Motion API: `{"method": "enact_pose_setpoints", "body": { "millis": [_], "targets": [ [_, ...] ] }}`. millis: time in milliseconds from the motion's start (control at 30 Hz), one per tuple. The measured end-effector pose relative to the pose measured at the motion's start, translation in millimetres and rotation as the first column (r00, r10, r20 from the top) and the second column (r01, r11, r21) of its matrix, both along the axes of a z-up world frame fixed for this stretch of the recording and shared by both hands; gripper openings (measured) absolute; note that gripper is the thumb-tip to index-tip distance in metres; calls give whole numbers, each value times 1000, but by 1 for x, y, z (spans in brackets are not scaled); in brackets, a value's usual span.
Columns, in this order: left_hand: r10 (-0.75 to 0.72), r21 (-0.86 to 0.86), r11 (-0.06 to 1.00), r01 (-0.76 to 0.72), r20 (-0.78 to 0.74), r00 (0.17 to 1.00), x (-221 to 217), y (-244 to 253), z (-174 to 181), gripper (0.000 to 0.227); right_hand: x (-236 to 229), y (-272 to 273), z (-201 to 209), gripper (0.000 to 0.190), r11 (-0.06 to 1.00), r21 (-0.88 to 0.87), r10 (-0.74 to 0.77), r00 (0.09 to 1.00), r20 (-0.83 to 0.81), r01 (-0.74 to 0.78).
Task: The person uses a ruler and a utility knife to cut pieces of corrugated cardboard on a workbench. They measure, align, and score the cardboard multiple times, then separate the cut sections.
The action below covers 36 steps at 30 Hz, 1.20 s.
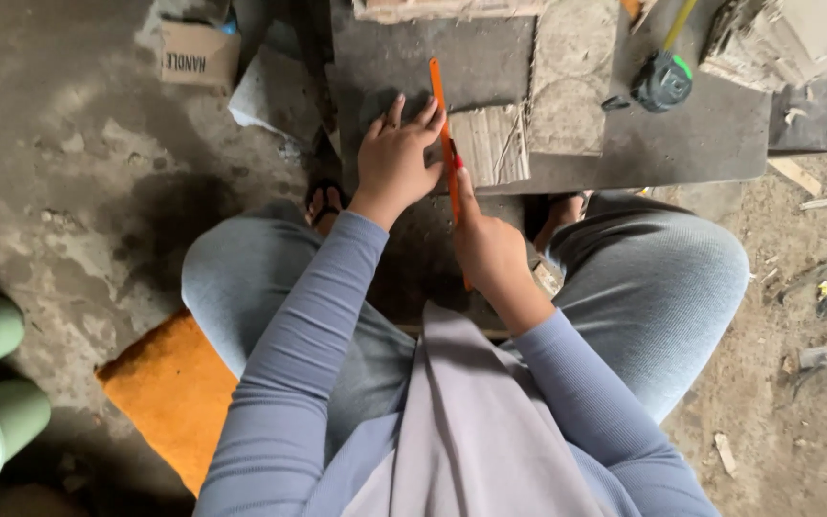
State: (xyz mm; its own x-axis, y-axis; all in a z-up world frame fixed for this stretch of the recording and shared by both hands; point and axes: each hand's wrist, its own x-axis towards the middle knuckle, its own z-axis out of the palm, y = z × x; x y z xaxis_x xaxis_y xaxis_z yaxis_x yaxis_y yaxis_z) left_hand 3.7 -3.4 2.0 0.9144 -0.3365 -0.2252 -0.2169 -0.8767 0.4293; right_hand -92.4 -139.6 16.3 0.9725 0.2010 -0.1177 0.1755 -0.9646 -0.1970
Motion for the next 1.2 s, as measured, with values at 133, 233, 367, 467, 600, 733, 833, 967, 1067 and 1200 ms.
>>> {"method": "enact_pose_setpoints", "body": {
  "millis": [133, 233, 367, 467, 600, 733, 833, 967, 1067, 1200],
  "targets": [
    [-8, 17, 1000, 8, -18, 1000, 2, 0, 3, 65, -19, -6, 3, 65, 1000, 24, 2, 999, -45, -1],
    [-3, 23, 1000, 4, -38, 999, 0, 2, 3, 65, -35, -7, 2, 68, 1000, -13, 18, 999, -37, -18],
    [-2, -26, 1000, 1, -45, 999, -1, 1, 7, 63, -44, -11, 6, 62, 999, 24, 26, 999, -21, -25],
    [-2, -34, 999, 0, -48, 999, -1, 2, 5, 63, -51, -16, 10, 64, 999, 48, 26, 999, -26, -24],
    [8, -23, 1000, -8, 1, 1000, -3, -1, 0, 63, -34, -21, 54, 59, 922, 352, -99, 977, -189, 162],
    [19, -71, 997, -21, -21, 1000, -9, -2, 11, 59, 8, -63, 0, 41, 915, 390, -159, 980, 118, 102],
    [-20, -55, 998, 20, -8, 1000, -8, -4, 19, 61, 52, -89, -41, 17, 842, 489, -279, 960, 30, 229],
    [-37, -28, 999, 37, -8, 999, -8, -2, 22, 65, 80, -70, -40, 20, 842, 378, -402, 915, -35, 385],
    [-47, -1, 999, 47, -27, 999, -6, -1, 20, 68, 90, -52, -2, 31, 804, 376, -453, 884, -115, 461],
    [-67, 16, 998, 68, -28, 997, -4, 0, 18, 70, 109, -48, -15, 25, 756, 470, -444, 884, -143, 456]
  ]
}}
